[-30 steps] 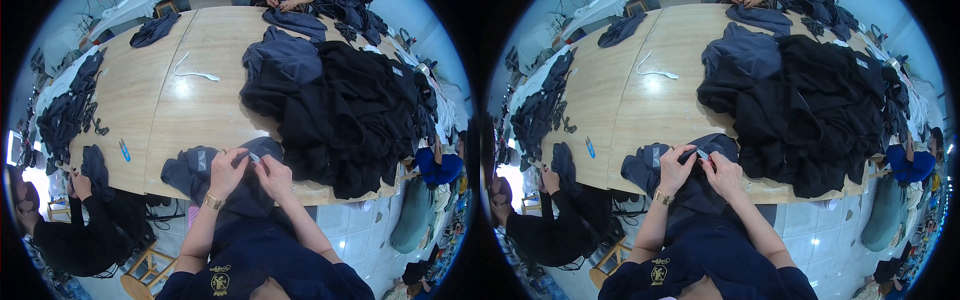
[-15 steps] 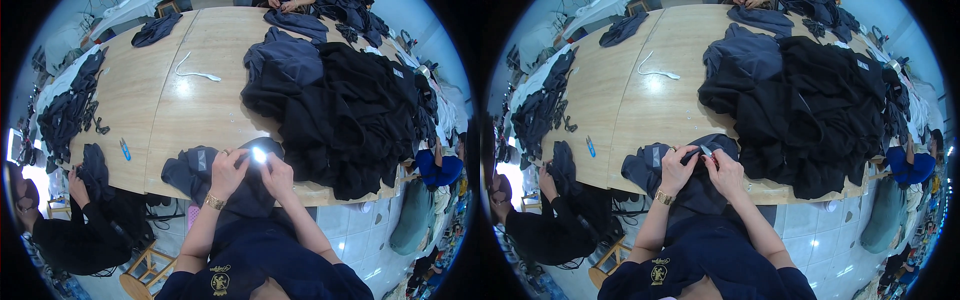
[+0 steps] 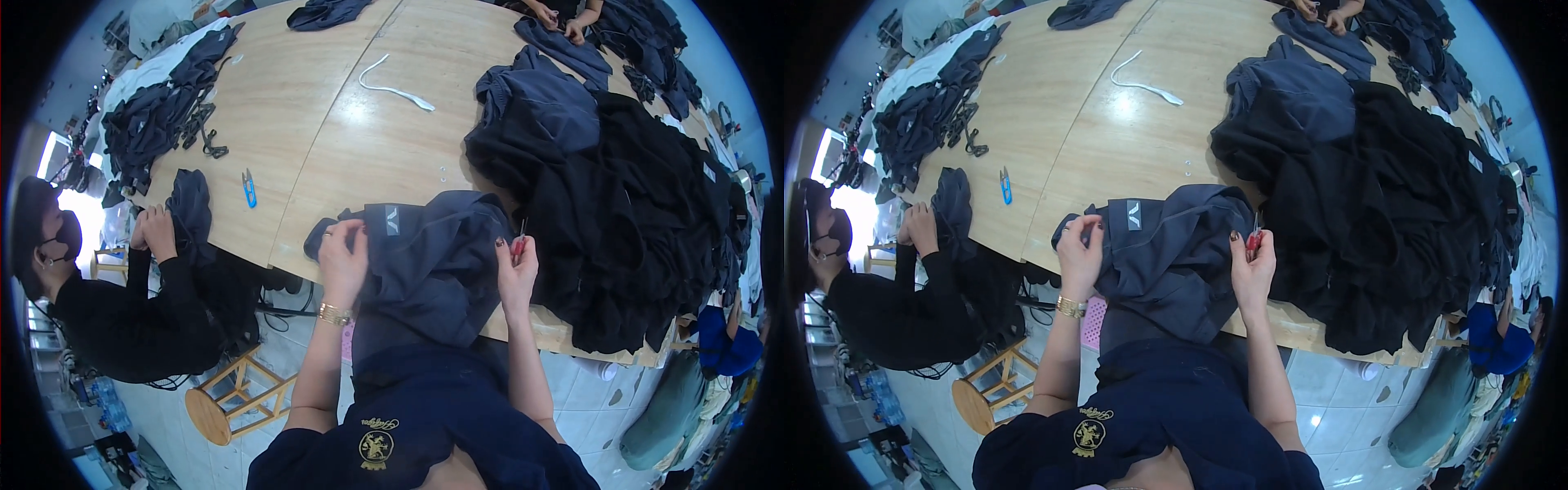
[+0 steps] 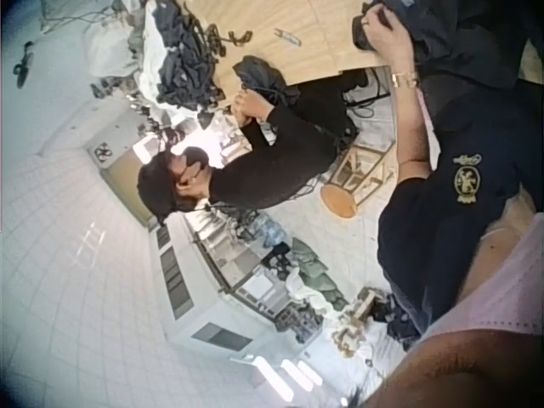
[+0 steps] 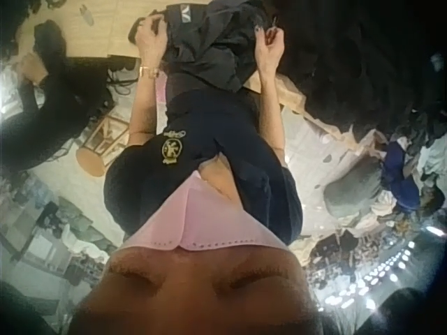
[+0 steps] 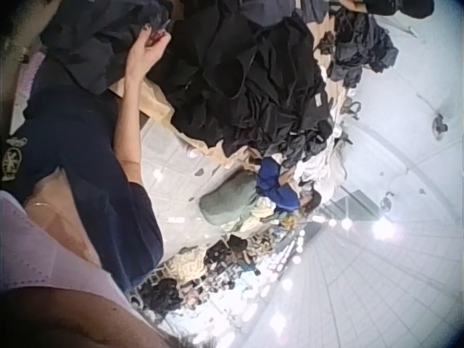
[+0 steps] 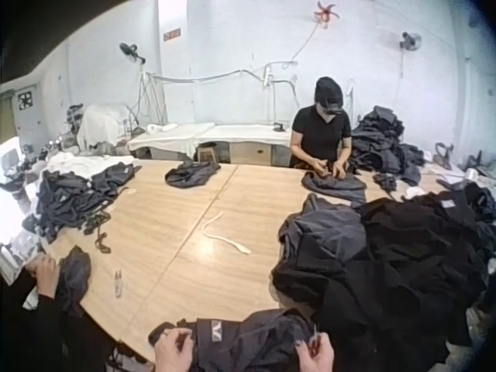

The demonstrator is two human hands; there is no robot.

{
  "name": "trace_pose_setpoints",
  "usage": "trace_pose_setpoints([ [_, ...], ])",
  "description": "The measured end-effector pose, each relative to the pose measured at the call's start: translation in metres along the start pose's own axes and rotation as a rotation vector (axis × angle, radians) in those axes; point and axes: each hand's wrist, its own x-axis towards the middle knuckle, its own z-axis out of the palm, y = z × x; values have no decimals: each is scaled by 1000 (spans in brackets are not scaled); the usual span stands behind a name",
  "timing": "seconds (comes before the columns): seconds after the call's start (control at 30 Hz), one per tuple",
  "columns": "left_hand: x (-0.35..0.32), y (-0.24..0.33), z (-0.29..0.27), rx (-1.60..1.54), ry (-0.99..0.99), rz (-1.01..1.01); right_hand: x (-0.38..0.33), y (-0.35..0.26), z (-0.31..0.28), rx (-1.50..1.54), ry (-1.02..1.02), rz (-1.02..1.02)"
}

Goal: Remove loose threads and inspect dark garments at a textile manufacturing table.

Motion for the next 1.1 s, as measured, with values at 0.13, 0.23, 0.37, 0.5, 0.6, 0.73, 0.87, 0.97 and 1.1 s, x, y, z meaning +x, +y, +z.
trace_pose_setpoints([
  [0.13, 4, -15, 3, 127, -139, -191, -3, -2, 5, 98, -49, 79],
  [0.23, 1, -24, 19, 206, -219, -195, -10, -13, 12, 105, -117, 68],
  [0.37, -8, 21, 40, 111, 80, 308, -15, -12, 11, 39, -133, 2],
  [0.5, -58, 80, 47, -278, -146, 567, -11, -16, 15, 196, -323, 158],
  [0.6, -90, 87, 50, -334, -254, 555, -8, -12, 9, -25, -400, 82],
  [0.73, -118, 75, 37, -501, -560, 267, -8, -17, 3, -7, -255, 120],
  [0.87, -129, 49, 48, -1359, -804, -859, -6, -24, 7, 117, -184, 98],
  [0.97, -110, 51, 42, -1580, -465, -1212, -9, -34, 3, 263, -200, 133],
  [1.1, -64, 62, 34, -1595, -225, -953, -14, -36, -12, 352, -158, 42],
])
